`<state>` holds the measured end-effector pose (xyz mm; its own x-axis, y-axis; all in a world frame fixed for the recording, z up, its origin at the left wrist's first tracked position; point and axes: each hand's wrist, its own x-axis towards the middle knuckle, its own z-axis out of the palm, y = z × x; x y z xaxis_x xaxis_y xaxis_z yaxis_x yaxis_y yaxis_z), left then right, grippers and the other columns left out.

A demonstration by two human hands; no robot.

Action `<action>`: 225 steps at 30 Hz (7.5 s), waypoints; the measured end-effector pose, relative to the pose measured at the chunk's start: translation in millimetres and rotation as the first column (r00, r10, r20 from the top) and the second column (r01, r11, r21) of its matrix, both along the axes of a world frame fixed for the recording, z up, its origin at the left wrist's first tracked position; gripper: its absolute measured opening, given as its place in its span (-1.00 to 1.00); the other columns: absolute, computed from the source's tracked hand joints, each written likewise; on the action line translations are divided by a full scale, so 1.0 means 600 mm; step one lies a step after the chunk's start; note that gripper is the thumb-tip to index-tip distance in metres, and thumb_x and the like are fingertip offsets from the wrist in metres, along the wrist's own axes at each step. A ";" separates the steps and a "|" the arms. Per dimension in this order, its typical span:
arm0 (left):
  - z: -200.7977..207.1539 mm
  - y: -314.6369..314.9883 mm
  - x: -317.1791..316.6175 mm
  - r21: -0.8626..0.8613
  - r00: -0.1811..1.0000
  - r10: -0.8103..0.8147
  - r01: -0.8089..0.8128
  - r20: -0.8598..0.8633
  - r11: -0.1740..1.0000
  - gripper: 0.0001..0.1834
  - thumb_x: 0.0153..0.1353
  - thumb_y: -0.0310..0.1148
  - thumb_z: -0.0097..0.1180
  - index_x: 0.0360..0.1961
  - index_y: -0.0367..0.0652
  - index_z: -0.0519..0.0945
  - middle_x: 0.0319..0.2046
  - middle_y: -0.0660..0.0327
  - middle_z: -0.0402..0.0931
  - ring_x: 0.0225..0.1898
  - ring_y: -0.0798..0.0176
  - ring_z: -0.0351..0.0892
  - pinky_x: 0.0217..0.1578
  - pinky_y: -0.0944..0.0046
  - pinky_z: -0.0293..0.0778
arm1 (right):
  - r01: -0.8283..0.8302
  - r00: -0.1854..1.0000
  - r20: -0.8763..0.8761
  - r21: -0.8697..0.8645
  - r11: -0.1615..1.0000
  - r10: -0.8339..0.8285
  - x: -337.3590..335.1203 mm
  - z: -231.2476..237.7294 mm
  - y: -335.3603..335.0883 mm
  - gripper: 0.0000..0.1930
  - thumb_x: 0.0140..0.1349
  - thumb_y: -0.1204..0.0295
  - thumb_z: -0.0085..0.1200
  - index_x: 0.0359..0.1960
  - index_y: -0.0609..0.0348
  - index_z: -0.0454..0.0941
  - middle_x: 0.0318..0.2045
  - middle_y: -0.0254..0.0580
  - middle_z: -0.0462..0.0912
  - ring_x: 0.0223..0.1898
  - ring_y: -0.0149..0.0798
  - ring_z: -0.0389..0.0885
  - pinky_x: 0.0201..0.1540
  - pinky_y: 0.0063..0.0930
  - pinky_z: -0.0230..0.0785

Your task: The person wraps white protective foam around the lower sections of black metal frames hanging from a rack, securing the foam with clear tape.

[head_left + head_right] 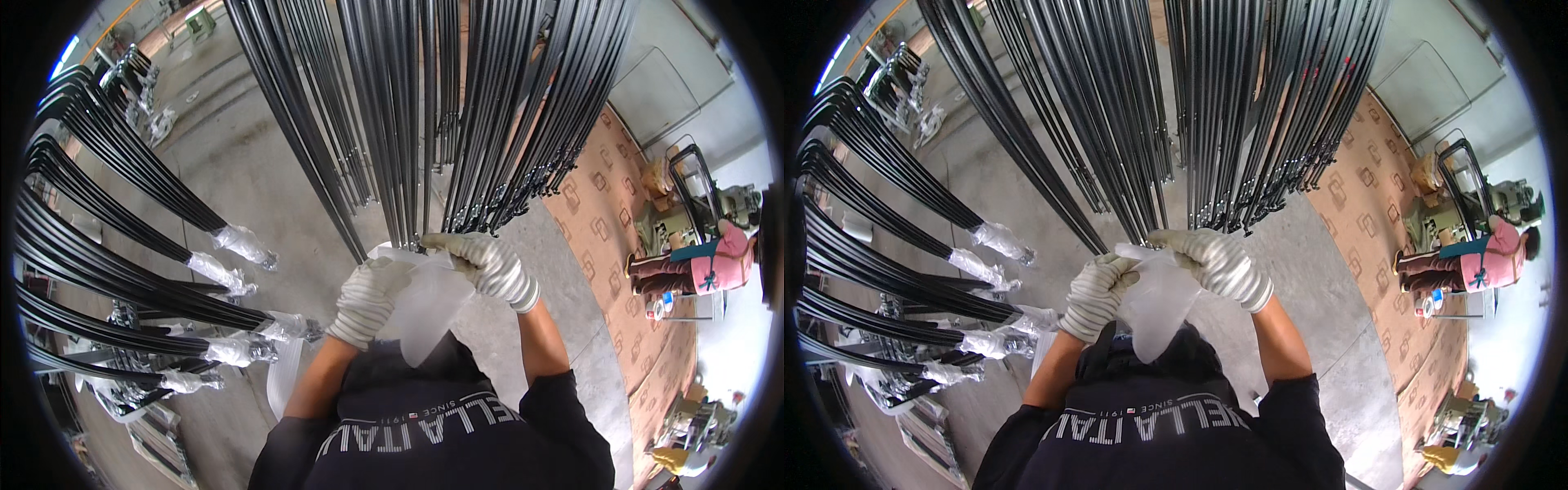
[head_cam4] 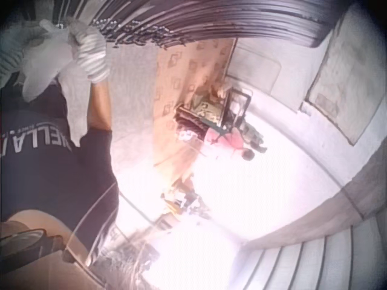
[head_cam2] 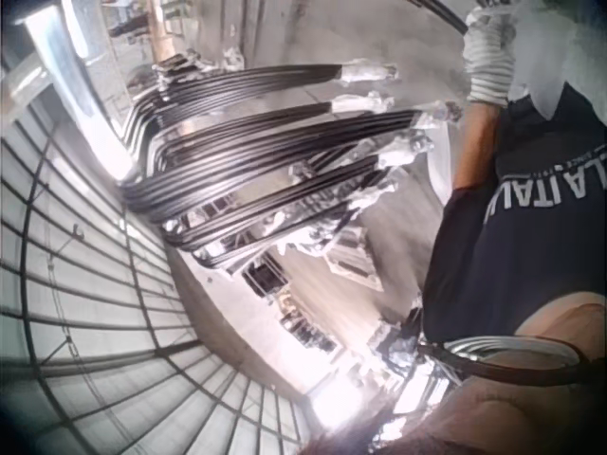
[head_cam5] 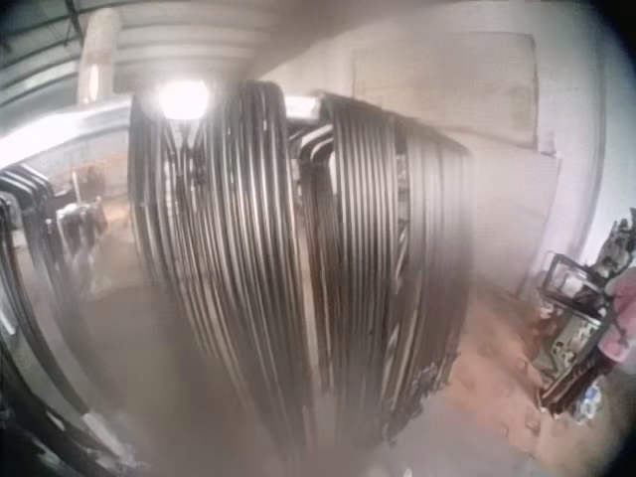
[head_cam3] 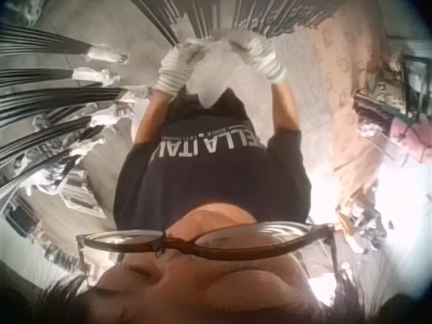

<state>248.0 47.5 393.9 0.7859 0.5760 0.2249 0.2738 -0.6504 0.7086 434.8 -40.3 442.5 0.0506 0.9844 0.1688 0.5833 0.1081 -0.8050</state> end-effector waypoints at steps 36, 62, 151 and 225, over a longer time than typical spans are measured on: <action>-0.374 0.096 -0.001 -0.783 0.961 -0.034 -0.203 -0.274 0.588 -0.44 -0.14 -0.73 -0.01 -0.03 -0.12 0.31 -0.37 0.36 0.43 -0.36 0.45 0.40 -0.32 0.45 0.37 | -0.097 0.995 -0.052 -0.666 0.739 0.084 -0.065 -0.409 0.049 -0.66 -0.02 0.20 -0.05 -0.19 0.02 0.38 -0.36 -0.06 0.52 -0.29 -0.07 0.48 -0.23 -0.34 0.27; -0.369 0.057 -0.042 -0.633 0.956 0.114 -0.267 -0.272 0.727 -0.61 -0.16 -0.73 -0.01 -0.23 -0.17 0.46 -0.35 0.35 0.44 -0.29 0.45 0.35 -0.27 0.46 0.29 | -0.082 0.732 -0.553 -0.651 0.755 -0.398 -0.096 -0.495 0.084 -0.91 0.00 0.50 -0.02 -0.43 0.21 0.46 -0.57 -0.29 0.41 -0.44 -0.40 0.39 -0.39 -0.62 0.26; -0.160 0.123 0.013 -0.743 0.708 -0.565 0.085 -0.424 0.663 -0.68 -0.14 -0.32 0.09 -0.28 -0.17 0.48 -0.51 0.22 0.49 -0.47 0.31 0.39 -0.37 0.36 0.32 | 0.005 0.955 -0.224 -0.639 0.769 -0.193 -0.118 -0.502 0.046 -0.90 0.02 0.48 -0.01 -0.40 0.18 0.47 -0.55 -0.34 0.50 -0.54 -0.45 0.43 -0.44 -0.58 0.31; -0.229 0.085 -0.070 -0.804 0.951 0.258 -0.284 -0.169 0.522 -0.85 -0.12 -0.47 0.15 -0.45 -0.26 0.56 -0.54 0.27 0.52 -0.51 0.43 0.45 -0.46 0.43 0.39 | 0.229 0.973 0.071 -0.376 0.898 -0.218 -0.135 -0.269 0.075 -0.75 -0.02 0.20 -0.05 -0.37 0.05 0.48 -0.52 -0.06 0.52 -0.44 -0.05 0.48 -0.36 -0.30 0.30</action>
